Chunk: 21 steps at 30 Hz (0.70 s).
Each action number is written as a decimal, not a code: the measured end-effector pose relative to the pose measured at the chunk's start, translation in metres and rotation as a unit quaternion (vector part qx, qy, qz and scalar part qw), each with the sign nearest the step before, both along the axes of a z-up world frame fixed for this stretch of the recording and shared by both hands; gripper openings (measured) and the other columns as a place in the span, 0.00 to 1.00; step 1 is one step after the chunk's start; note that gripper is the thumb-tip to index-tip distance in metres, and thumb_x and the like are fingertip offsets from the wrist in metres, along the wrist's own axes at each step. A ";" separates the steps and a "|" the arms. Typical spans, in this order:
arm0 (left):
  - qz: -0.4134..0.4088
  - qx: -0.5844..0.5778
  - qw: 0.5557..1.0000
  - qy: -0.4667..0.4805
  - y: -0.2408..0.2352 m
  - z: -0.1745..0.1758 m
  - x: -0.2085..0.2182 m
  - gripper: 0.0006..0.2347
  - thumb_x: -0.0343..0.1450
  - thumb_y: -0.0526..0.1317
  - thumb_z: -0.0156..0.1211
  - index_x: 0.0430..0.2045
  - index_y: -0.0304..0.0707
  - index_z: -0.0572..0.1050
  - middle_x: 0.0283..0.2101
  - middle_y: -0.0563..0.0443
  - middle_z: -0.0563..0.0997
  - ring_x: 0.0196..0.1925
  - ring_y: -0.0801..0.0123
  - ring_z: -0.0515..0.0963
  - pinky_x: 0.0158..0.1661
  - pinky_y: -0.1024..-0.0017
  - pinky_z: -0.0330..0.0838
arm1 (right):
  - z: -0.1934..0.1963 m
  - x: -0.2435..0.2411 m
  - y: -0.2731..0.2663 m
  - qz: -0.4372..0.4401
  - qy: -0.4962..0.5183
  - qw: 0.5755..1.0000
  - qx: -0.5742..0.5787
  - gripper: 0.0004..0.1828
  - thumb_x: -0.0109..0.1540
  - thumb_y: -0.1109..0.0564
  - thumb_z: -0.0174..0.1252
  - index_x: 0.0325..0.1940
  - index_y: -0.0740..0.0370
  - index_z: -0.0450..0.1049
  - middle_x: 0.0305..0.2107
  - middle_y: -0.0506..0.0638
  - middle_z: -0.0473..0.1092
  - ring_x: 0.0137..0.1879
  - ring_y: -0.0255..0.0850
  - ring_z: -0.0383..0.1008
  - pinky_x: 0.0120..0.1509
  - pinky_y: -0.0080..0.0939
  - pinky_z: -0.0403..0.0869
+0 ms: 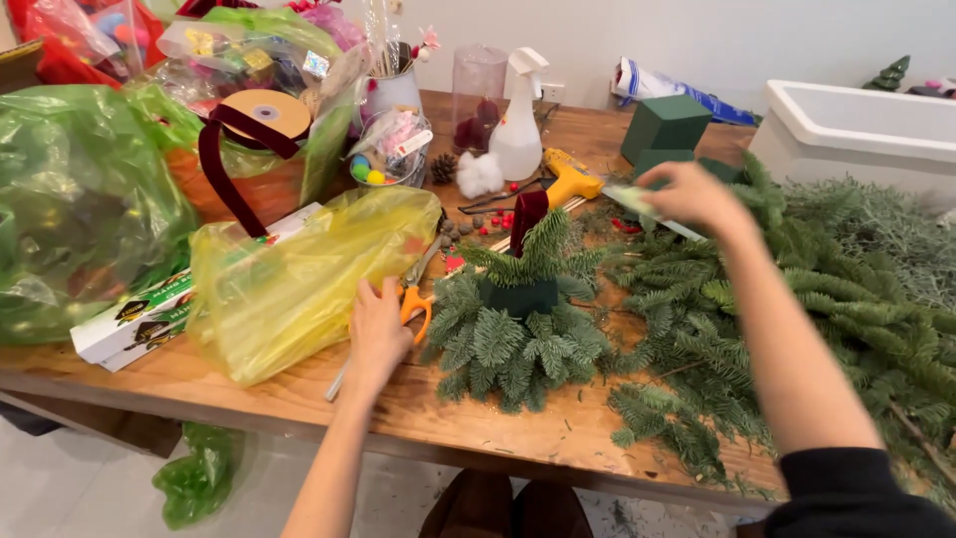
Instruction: Attaching a decorative red ribbon to a small evergreen tree arrangement using a hot glue gun and scissors.
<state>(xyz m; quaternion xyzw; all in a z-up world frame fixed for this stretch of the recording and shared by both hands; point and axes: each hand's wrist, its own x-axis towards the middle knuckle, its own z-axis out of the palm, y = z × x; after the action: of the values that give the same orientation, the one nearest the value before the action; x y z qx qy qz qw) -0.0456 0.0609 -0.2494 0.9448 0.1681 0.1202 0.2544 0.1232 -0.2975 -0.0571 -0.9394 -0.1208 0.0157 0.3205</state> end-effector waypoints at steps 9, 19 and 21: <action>-0.070 -0.395 0.912 -0.082 0.061 0.034 -0.047 0.31 0.59 0.24 0.56 0.60 0.44 0.69 0.44 0.38 0.78 0.37 0.62 0.78 0.35 0.70 0.74 | -0.157 0.105 0.078 0.161 0.025 0.986 0.033 0.34 0.58 0.74 0.46 0.68 0.54 0.69 0.53 0.61 0.72 0.26 0.48 0.76 0.33 0.44 0.76; -0.120 -0.430 0.830 -0.334 -0.007 0.137 -0.114 0.29 0.60 0.23 0.64 0.58 0.31 0.67 0.46 0.42 0.76 0.34 0.69 0.76 0.38 0.77 0.76 | -0.048 -0.038 0.007 -0.052 -0.163 0.950 0.259 0.18 0.68 0.45 0.55 0.34 0.57 0.82 0.11 0.45 0.69 0.18 0.31 0.66 0.36 0.35 0.69; -0.142 -0.422 0.784 -0.432 -0.042 0.153 -0.115 0.27 0.61 0.29 0.66 0.57 0.35 0.66 0.51 0.47 0.72 0.37 0.79 0.71 0.43 0.84 0.68 | -0.024 -0.104 -0.014 -0.005 -0.230 0.885 0.404 0.23 0.71 0.49 0.52 0.24 0.61 0.69 0.09 0.45 0.59 0.21 0.31 0.64 0.39 0.31 0.70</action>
<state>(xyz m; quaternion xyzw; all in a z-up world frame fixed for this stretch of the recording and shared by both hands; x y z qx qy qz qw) -0.1604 0.0189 -0.0966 0.6054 -0.0614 0.3951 0.6882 0.0195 -0.3120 -0.0812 -0.7061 -0.1822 -0.2529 0.6358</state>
